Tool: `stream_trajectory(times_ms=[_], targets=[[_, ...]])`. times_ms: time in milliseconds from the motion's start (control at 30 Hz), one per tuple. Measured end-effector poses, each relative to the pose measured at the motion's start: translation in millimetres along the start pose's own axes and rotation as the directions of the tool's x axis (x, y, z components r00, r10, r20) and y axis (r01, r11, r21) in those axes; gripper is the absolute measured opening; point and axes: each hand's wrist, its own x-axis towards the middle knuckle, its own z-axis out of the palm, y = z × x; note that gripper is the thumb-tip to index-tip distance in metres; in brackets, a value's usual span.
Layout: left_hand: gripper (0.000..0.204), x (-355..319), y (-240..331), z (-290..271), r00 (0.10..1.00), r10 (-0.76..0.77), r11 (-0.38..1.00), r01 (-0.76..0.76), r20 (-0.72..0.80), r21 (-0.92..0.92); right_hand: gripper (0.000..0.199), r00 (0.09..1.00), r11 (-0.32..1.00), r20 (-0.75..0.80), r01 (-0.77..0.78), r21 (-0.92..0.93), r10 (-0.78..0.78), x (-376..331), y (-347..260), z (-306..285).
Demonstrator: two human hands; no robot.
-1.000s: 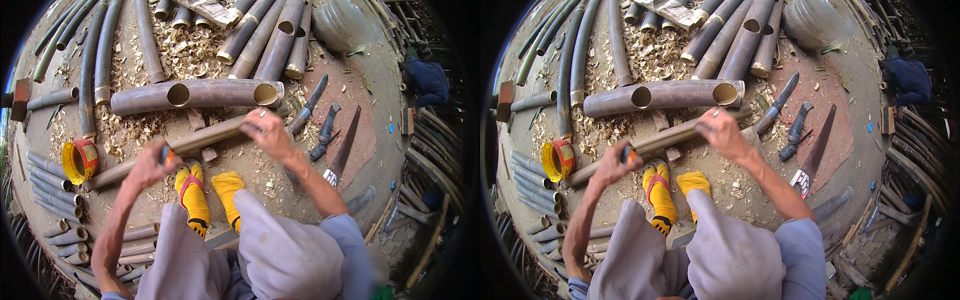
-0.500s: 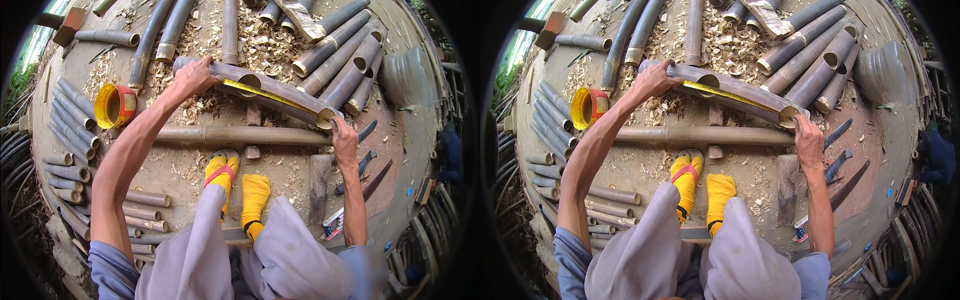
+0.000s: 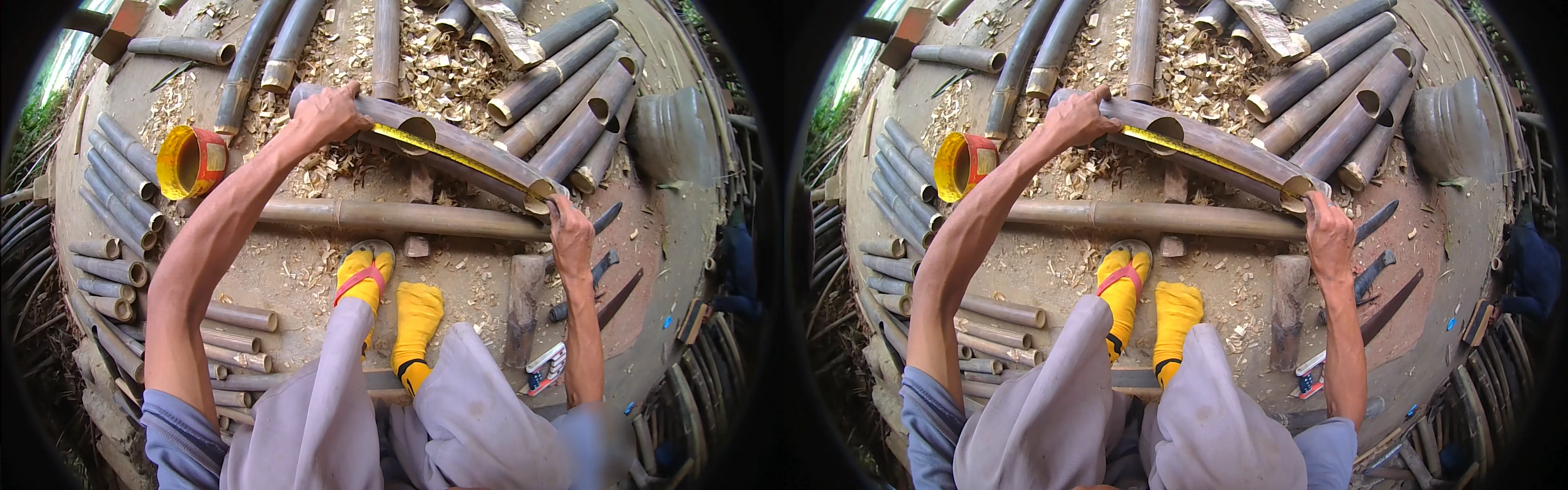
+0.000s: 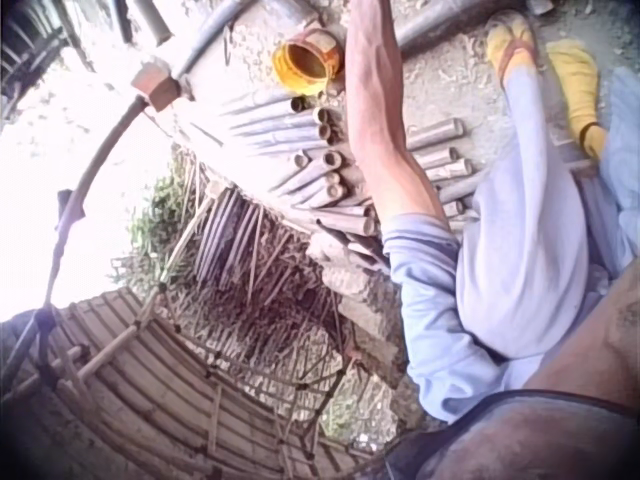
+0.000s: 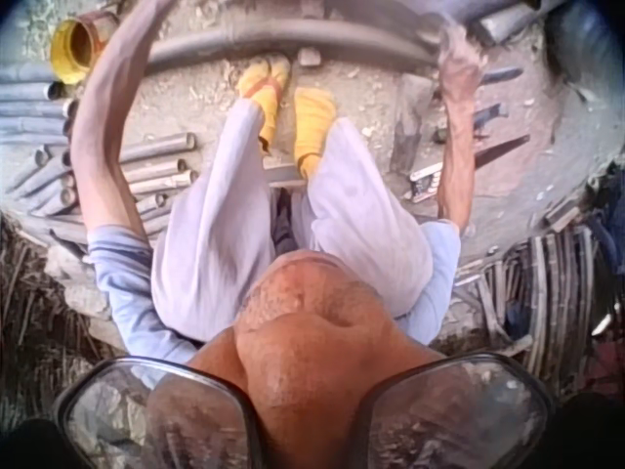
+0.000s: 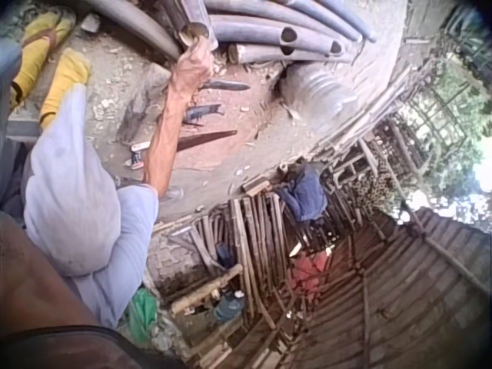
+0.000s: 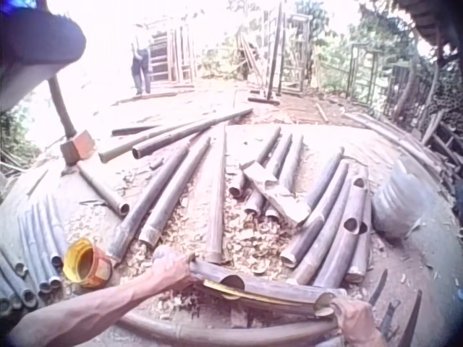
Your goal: The person measures bamboo poles with a tape measure, marks them, and cuts them with a hand saw. They then use a knife to smooth the cut edges of the bamboo pieces.
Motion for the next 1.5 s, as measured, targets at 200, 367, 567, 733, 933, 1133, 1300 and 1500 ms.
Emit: stream_trajectory(times_ms=[200,367,567,733,933,1133,1300,1500], targets=[[0.057,2.3,0.3,-3.5,0.999,-0.010,1.000,0.010,0.049,-0.007,0.010,0.999,0.999,0.034,0.002,-0.047,-0.001,0.5,-0.8,-3.0],[0.055,3.7,-0.7,-1.7,1.000,0.023,1.000,-0.023,0.011,-0.021,0.010,0.999,0.998,0.054,0.003,-0.059,0.000,1.1,-1.5,-5.6],[0.057,2.1,0.2,-2.3,1.000,0.027,0.999,-0.027,-0.004,-0.023,0.011,0.998,0.997,0.057,0.018,-0.070,-0.014,0.8,0.3,-5.4],[0.058,1.6,0.2,-5.1,1.000,0.019,0.999,-0.019,0.016,-0.026,0.011,0.999,0.998,0.048,0.024,-0.062,-0.021,1.8,-0.4,-5.6],[0.058,3.3,1.4,-4.2,1.000,0.014,1.000,-0.013,0.014,-0.019,0.010,0.998,0.998,0.057,0.015,-0.064,-0.011,1.0,1.3,-4.7],[0.056,5.1,-1.5,-1.0,0.999,0.036,0.999,-0.036,-0.027,0.004,0.011,0.998,0.997,0.056,0.020,-0.068,-0.016,1.5,1.5,-4.8],[0.055,3.2,0.9,-3.9,1.000,0.012,1.000,-0.012,-0.002,-0.011,0.011,0.998,0.997,0.055,0.030,-0.073,-0.026,1.5,2.1,-5.2],[0.055,1.9,1.7,-4.5,0.999,0.024,1.000,-0.024,-0.037,-0.002,0.011,0.998,0.997,0.061,0.033,-0.067,-0.029,1.3,1.7,-5.5]])
